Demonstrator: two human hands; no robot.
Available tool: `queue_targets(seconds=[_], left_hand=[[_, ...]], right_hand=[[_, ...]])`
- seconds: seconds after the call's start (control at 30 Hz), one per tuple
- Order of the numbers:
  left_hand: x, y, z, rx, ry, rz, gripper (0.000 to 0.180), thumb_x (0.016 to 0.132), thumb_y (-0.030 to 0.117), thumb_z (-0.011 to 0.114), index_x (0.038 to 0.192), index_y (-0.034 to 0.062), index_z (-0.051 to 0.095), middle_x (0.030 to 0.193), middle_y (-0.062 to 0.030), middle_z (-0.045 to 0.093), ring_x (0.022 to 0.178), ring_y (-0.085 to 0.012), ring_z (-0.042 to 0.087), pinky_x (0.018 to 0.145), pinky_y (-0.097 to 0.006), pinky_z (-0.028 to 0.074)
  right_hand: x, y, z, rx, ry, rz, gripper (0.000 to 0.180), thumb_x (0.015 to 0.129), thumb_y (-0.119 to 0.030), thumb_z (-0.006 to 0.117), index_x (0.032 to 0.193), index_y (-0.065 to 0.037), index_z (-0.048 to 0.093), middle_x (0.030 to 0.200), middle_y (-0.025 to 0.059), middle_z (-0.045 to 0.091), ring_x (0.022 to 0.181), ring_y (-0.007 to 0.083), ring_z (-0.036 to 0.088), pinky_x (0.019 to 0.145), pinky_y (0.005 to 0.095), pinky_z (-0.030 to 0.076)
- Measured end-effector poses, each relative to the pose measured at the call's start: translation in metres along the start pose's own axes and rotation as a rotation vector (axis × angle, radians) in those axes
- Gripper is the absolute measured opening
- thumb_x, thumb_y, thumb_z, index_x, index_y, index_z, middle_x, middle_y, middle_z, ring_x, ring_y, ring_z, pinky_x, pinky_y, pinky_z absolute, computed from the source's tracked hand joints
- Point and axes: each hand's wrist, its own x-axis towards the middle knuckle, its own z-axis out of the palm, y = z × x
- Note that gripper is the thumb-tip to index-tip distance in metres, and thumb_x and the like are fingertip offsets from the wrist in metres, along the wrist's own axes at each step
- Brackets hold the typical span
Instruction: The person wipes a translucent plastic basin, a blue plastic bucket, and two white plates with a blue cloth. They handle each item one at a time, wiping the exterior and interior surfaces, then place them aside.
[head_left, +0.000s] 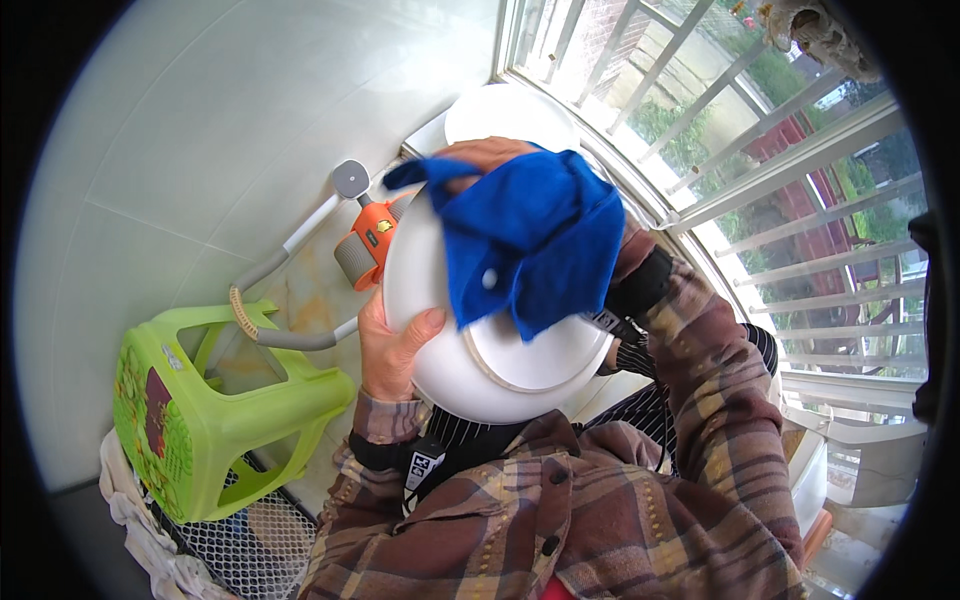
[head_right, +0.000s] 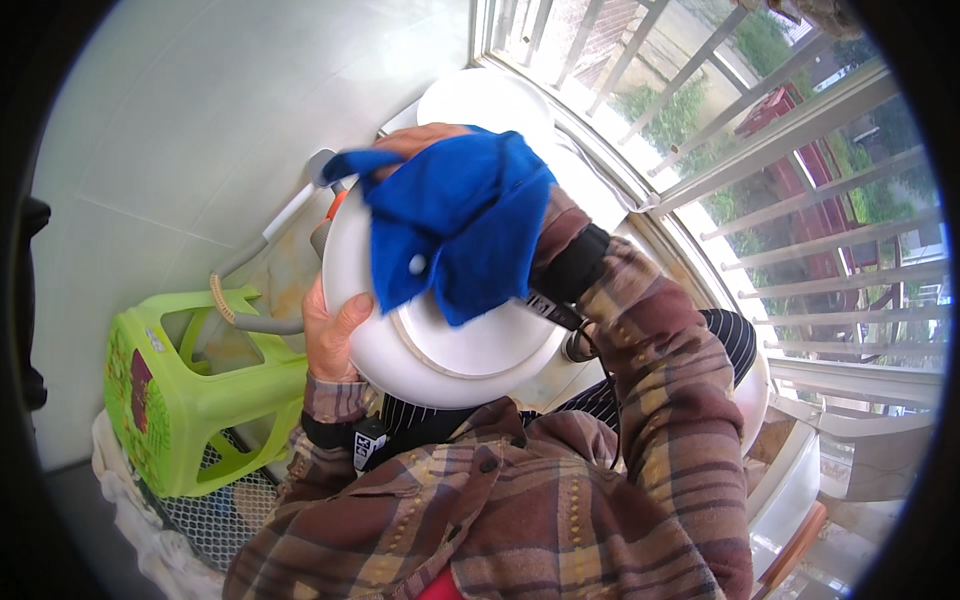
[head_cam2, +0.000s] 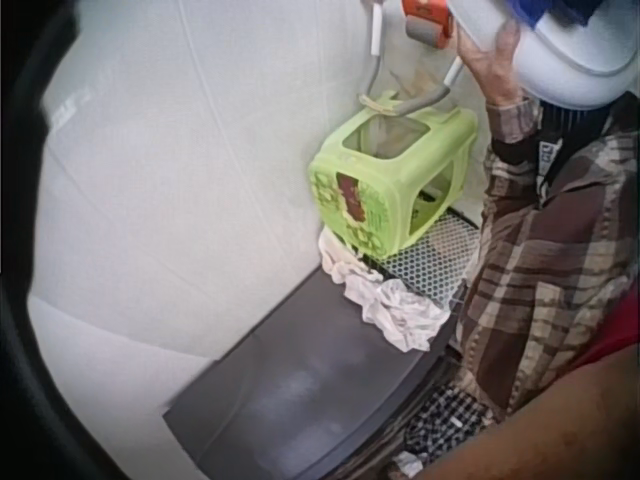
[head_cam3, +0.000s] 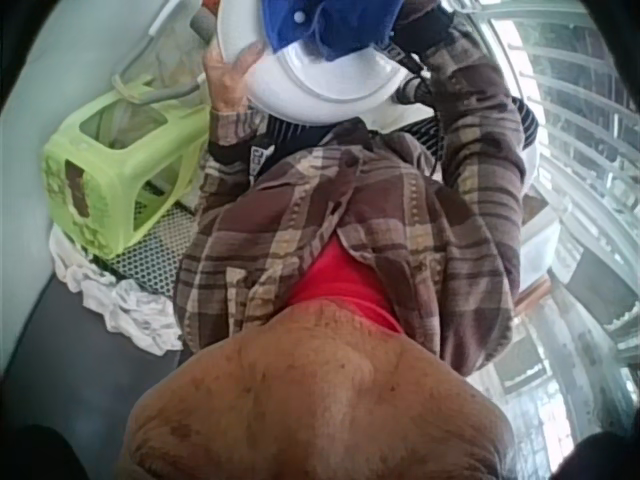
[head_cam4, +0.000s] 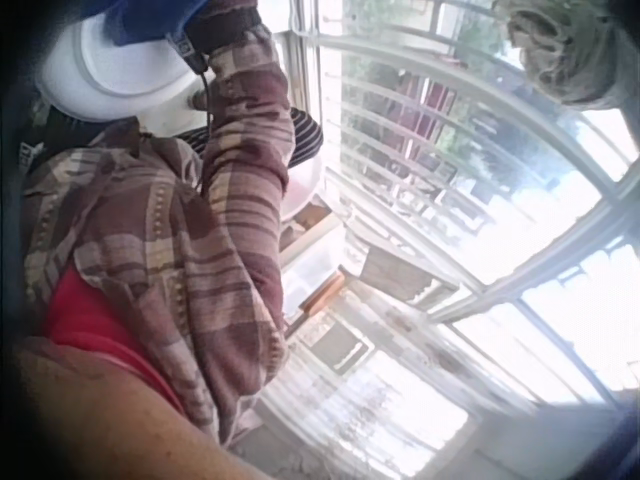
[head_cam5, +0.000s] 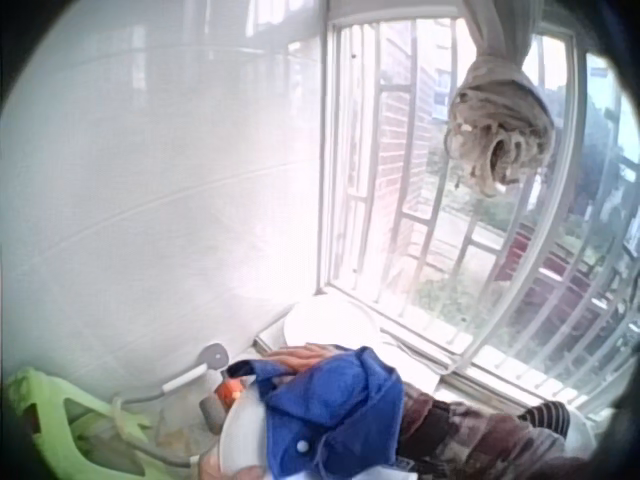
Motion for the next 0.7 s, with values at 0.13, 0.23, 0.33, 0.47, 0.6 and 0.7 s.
queue_targets(seconds=[0.13,0.23,0.33,0.47,0.6,0.7], left_hand=[[0.002,-0.006,-0.001,0.000,0.058,0.019,0.059,0.076,0.016,0.077,0.124,-0.0054,0.051,0.112,-0.0128,0.062,0.098,-0.0182,0.061,0.086,-0.030,0.049],[0.000,-0.011,-0.005,-0.010,0.098,0.048,0.059,0.076,0.016,0.078,0.123,-0.0068,0.051,0.112,-0.0141,0.062,0.097,-0.0196,0.061,0.086,-0.031,0.049],[-0.005,-0.011,-0.008,0.001,0.141,0.078,0.058,0.075,0.017,0.078,0.122,-0.0076,0.051,0.111,-0.0150,0.062,0.096,-0.0211,0.062,0.086,-0.032,0.049],[-0.016,-0.018,-0.004,0.052,0.184,0.155,0.059,0.076,0.019,0.077,0.121,-0.0085,0.051,0.112,-0.0160,0.062,0.096,-0.0224,0.061,0.087,-0.033,0.049],[-0.037,-0.033,0.004,0.246,0.245,0.281,0.070,0.079,0.026,0.072,0.131,-0.0083,0.041,0.124,-0.0189,0.055,0.109,-0.0267,0.057,0.094,-0.038,0.047],[-0.039,-0.023,-0.004,0.224,-0.036,0.255,0.076,0.084,0.036,0.068,0.137,-0.0079,0.035,0.132,-0.0179,0.049,0.120,-0.0262,0.051,0.102,-0.039,0.041]], right_hand=[[-0.029,0.018,-0.012,0.682,0.213,0.412,0.042,0.094,-0.031,0.060,0.128,-0.007,0.055,0.104,0.0044,0.062,0.093,0.0114,0.058,0.081,0.0252,0.050],[-0.075,0.031,-0.024,1.036,0.149,0.460,0.042,0.097,-0.030,0.052,0.133,-0.008,0.049,0.093,0.0048,0.065,0.084,0.0132,0.061,0.074,0.0263,0.051],[-0.121,0.041,-0.012,0.938,0.305,0.603,0.040,0.100,-0.028,0.047,0.135,-0.008,0.046,0.099,0.0097,0.066,0.088,0.0170,0.063,0.082,0.0302,0.052],[-0.172,0.029,0.044,0.848,0.371,0.682,0.040,0.099,-0.029,0.048,0.133,-0.008,0.048,0.101,0.0100,0.066,0.089,0.0171,0.064,0.081,0.0300,0.053],[-0.190,0.021,0.072,0.724,0.366,0.655,0.040,0.098,-0.030,0.050,0.131,-0.008,0.050,0.103,0.0104,0.066,0.089,0.0171,0.064,0.081,0.0298,0.053],[-0.182,0.028,0.055,0.531,0.355,0.568,0.039,0.098,-0.031,0.051,0.130,-0.008,0.051,0.104,0.0106,0.066,0.089,0.0172,0.065,0.081,0.0297,0.054]])
